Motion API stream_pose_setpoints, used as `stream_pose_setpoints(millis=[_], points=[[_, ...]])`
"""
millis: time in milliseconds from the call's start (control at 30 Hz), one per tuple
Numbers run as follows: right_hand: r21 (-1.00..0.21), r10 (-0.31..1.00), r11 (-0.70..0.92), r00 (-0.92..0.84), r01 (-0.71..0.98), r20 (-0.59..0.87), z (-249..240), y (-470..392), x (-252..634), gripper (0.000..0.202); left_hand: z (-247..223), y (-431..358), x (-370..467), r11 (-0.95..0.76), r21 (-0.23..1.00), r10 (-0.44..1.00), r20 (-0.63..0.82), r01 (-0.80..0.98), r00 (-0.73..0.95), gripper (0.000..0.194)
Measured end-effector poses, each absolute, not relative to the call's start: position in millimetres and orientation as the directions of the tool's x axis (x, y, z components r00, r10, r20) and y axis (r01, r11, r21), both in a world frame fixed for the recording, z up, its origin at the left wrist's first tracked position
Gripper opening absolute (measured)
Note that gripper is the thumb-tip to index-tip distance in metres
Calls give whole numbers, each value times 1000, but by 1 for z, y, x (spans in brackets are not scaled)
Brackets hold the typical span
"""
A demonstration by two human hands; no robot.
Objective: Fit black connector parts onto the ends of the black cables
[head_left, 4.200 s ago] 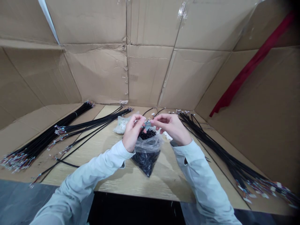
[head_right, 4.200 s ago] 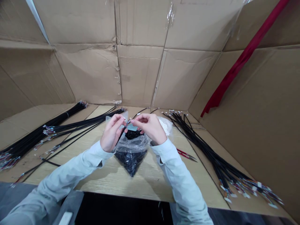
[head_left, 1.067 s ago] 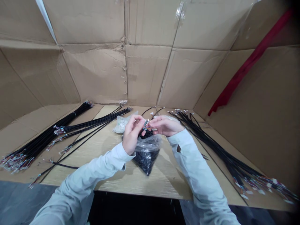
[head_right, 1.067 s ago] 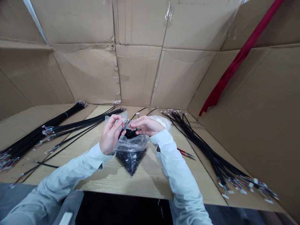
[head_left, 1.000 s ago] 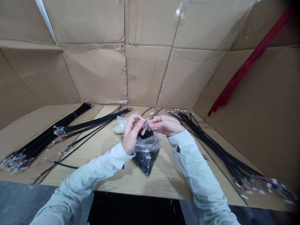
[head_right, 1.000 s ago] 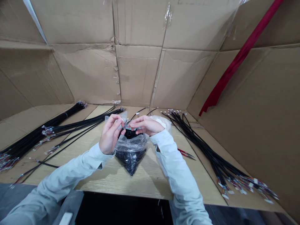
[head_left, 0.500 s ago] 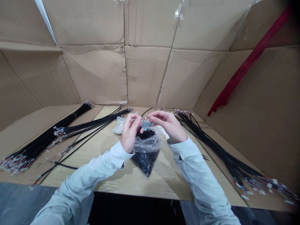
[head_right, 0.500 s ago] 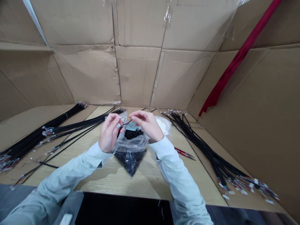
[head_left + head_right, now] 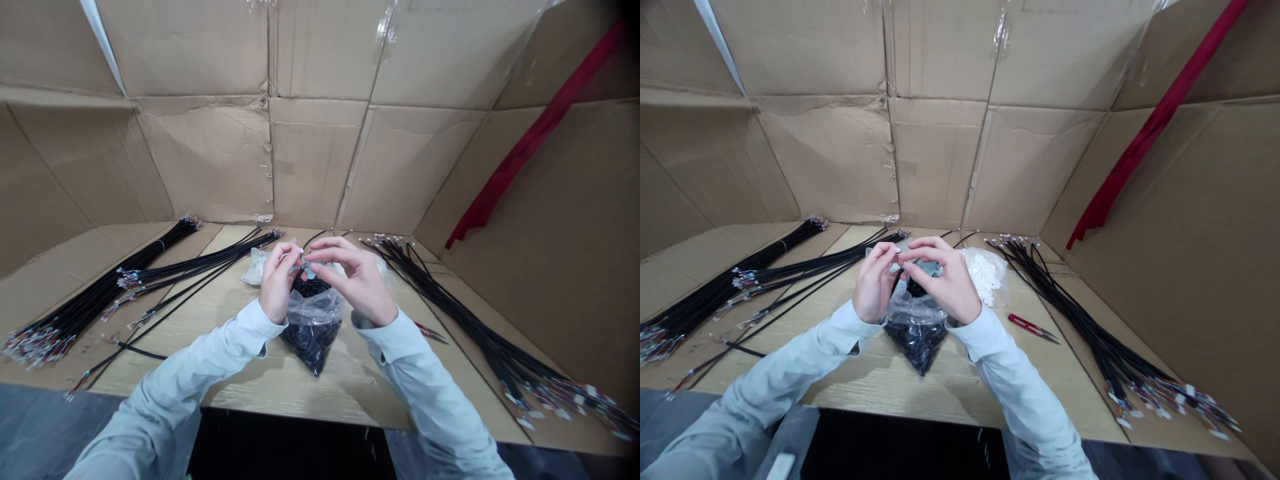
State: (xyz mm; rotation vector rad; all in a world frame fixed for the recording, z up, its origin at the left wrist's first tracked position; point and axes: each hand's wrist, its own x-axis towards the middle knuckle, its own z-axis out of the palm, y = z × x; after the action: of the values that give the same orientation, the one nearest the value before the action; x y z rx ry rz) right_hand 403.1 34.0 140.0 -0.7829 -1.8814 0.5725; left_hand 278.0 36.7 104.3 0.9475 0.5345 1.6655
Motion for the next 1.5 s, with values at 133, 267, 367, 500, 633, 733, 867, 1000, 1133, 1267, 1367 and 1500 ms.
stream_pose_setpoints(millis=[133, 267, 367, 500, 633, 733, 867, 1000, 1133, 1267, 1367, 1500], points=[[-566, 652, 753, -258, 336, 713, 132, 35, 394, 15, 105, 37, 279, -300, 730, 946, 309, -614, -95, 12], [-576, 632, 773, -245, 266, 735, 122, 43, 389, 15, 104, 37, 279, -301, 717, 947, 303, -628, -108, 12], [-660, 689, 724, -151, 202, 709, 115, 48, 386, 20, 104, 39, 279, -283, 707, 954, 274, -648, -118, 12], [-745, 758, 648, -44, 157, 651, 109, 50, 381, 22, 104, 40, 279, -246, 711, 967, 230, -659, -113, 13], [-728, 743, 657, -1, 195, 670, 108, 49, 377, 14, 103, 41, 280, -253, 714, 966, 228, -653, -126, 11], [-667, 687, 703, 4, 246, 726, 106, 48, 376, 13, 103, 40, 281, -261, 711, 964, 230, -653, -134, 10], [-612, 647, 717, 9, 334, 763, 102, 47, 374, 13, 103, 39, 282, -276, 705, 960, 229, -654, -159, 10], [-493, 556, 720, 19, 488, 831, 97, 48, 372, 14, 102, 38, 281, -287, 709, 957, 242, -644, -161, 13], [-386, 480, 722, -14, 574, 877, 94, 50, 373, 14, 101, 37, 282, -288, 717, 957, 243, -635, -158, 13], [-343, 467, 716, -52, 608, 883, 95, 53, 377, 12, 103, 37, 281, -263, 738, 964, 232, -621, -133, 11], [-346, 475, 721, -64, 600, 878, 98, 55, 381, 11, 105, 40, 279, -220, 763, 974, 206, -608, -94, 11], [-442, 554, 731, -73, 520, 829, 108, 55, 387, 10, 106, 46, 275, -178, 784, 980, 195, -594, -37, 13]])
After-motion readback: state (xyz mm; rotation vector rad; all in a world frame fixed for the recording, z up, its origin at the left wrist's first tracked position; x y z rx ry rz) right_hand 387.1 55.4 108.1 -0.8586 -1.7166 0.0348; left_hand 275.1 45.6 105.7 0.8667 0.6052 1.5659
